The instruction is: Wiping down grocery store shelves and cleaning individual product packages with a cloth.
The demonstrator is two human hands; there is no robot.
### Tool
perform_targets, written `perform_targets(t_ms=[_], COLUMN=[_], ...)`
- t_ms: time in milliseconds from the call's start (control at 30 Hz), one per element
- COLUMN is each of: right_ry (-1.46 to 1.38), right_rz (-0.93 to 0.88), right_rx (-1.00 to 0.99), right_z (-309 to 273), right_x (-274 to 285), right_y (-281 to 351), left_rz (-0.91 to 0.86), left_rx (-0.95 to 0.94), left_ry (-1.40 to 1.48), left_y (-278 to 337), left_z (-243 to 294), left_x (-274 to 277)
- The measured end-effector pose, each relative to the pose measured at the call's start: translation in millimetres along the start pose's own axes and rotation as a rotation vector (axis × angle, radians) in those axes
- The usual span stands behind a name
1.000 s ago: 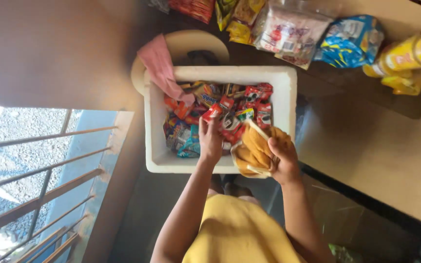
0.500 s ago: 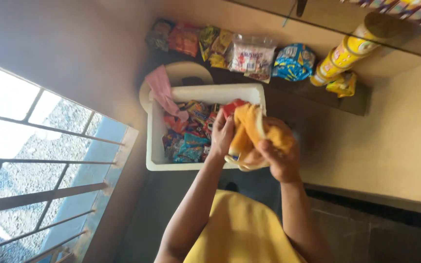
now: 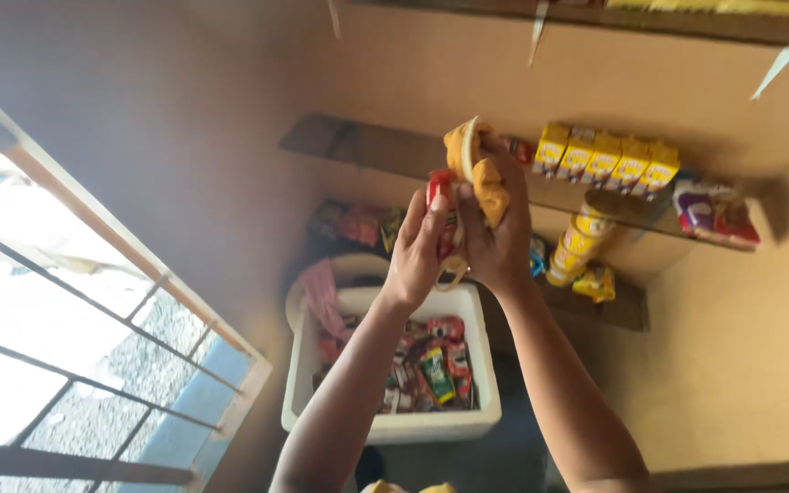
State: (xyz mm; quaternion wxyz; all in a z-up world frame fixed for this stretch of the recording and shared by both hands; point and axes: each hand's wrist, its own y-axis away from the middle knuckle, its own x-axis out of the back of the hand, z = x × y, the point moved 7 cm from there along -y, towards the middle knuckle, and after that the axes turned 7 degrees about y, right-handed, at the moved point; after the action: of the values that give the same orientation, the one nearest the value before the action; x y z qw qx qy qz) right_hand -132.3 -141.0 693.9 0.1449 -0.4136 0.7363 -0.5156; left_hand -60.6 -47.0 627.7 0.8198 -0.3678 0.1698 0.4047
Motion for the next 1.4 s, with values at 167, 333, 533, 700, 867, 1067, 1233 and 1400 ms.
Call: perform_targets(t_ms=[167, 333, 533, 700, 867, 1067, 1233, 1400], right_ry=[0.171, 0.316, 0.143, 0.101, 0.225, 0.211, 0.235, 0.256], right_rz=[0.155, 0.112, 0.189, 0.245, 0.138, 0.346, 0.274, 0.227], right_rx=[0.183, 0.252, 0.248, 0.215, 0.330, 0.327, 0.366, 0.366], right_z=[-57.2, -80.0, -81.1, -92.5, -120.9, -102.7, -130.0, -108.5], right_x=[9.1, 14.1, 44.3, 50.4, 46.4, 76.7, 64.1, 65.4], right_y=[-21.9, -21.8, -78.8, -76.1, -61.7, -106.1, -80.1, -89.4], left_rz=[-0.178, -0.205, -0.230, -0.232, -0.202, -0.306, -0.182, -0.218], left_rx=[-0.195, -0.181, -0.191, -0.182, -0.191, -0.299, -0.344, -0.338], left_ry=[-0.118, 0.053, -0.088, -0.071, 0.082, -0.215, -0.256, -0.130], left_y=[-30.6, -47.6, -47.8, -59.3, -82.9, -58.3, -79.4, -79.1], left_z=[73.2, 126.5, 112.5, 111.9, 125.1, 104.7, 124.4, 118.0], left_x=[-59.0, -100.2, -114.5, -125.0, -116.1, -127.5, -128.0, -123.2])
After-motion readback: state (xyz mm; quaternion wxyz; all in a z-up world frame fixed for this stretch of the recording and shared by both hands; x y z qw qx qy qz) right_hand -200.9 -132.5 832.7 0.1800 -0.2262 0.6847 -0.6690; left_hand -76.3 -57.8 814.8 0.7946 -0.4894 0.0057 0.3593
